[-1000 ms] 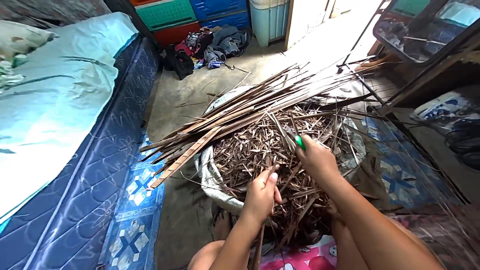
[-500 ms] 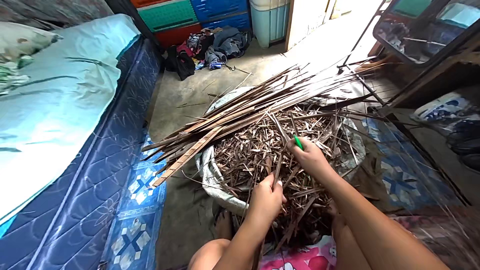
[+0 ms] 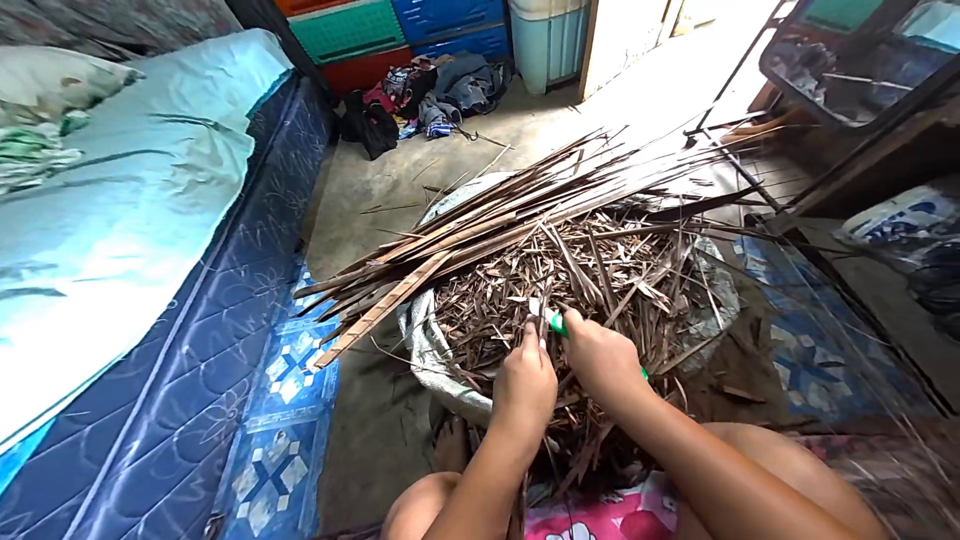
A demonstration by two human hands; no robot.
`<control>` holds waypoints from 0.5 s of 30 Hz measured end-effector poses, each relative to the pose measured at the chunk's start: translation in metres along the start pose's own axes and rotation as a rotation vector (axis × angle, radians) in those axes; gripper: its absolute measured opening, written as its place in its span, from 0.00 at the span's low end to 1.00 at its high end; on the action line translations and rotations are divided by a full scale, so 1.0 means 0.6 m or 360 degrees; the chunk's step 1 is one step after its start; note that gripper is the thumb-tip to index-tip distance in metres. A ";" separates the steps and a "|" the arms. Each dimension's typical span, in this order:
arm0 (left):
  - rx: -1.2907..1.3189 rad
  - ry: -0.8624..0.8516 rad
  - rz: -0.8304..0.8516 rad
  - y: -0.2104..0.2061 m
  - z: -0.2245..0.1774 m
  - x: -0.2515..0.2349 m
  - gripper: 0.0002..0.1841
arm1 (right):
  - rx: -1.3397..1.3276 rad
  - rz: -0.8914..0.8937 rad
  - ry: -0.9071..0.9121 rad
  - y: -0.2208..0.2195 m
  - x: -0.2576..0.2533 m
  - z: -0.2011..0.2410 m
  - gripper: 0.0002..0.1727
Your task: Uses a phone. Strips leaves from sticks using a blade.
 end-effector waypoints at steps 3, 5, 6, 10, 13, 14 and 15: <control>0.0049 -0.0109 -0.0042 -0.005 -0.001 0.007 0.27 | -0.0059 -0.0033 -0.0216 0.018 -0.034 -0.040 0.18; 0.0069 -0.0102 -0.0003 -0.005 0.003 0.010 0.27 | -0.0118 -0.0048 -0.0295 0.031 -0.048 -0.066 0.19; 0.0082 -0.0095 0.0000 -0.003 0.006 0.010 0.27 | -0.0161 -0.0005 -0.0275 0.034 -0.048 -0.070 0.19; 0.0094 -0.0060 -0.0051 0.011 0.011 0.002 0.24 | -0.0371 0.0299 0.0119 0.007 -0.002 -0.020 0.19; 0.0078 0.0033 -0.0015 0.014 0.012 0.000 0.20 | -0.0331 0.0519 0.0242 -0.031 0.037 0.015 0.17; 0.0080 0.0025 -0.0003 0.013 0.013 0.001 0.22 | -0.0272 0.0494 0.0234 -0.032 0.040 0.018 0.17; 0.0083 -0.0007 -0.0011 0.011 0.011 0.002 0.24 | -0.0212 0.0432 0.0216 -0.028 0.037 0.017 0.17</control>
Point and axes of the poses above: each hand's wrist, its own x-axis away from the middle knuckle, its own y-axis out of the back of the hand, z = x × y, the point moved 9 cm from there along -x, towards the middle knuckle, and after that the axes turned 5 degrees about x, right-handed, at the moved point
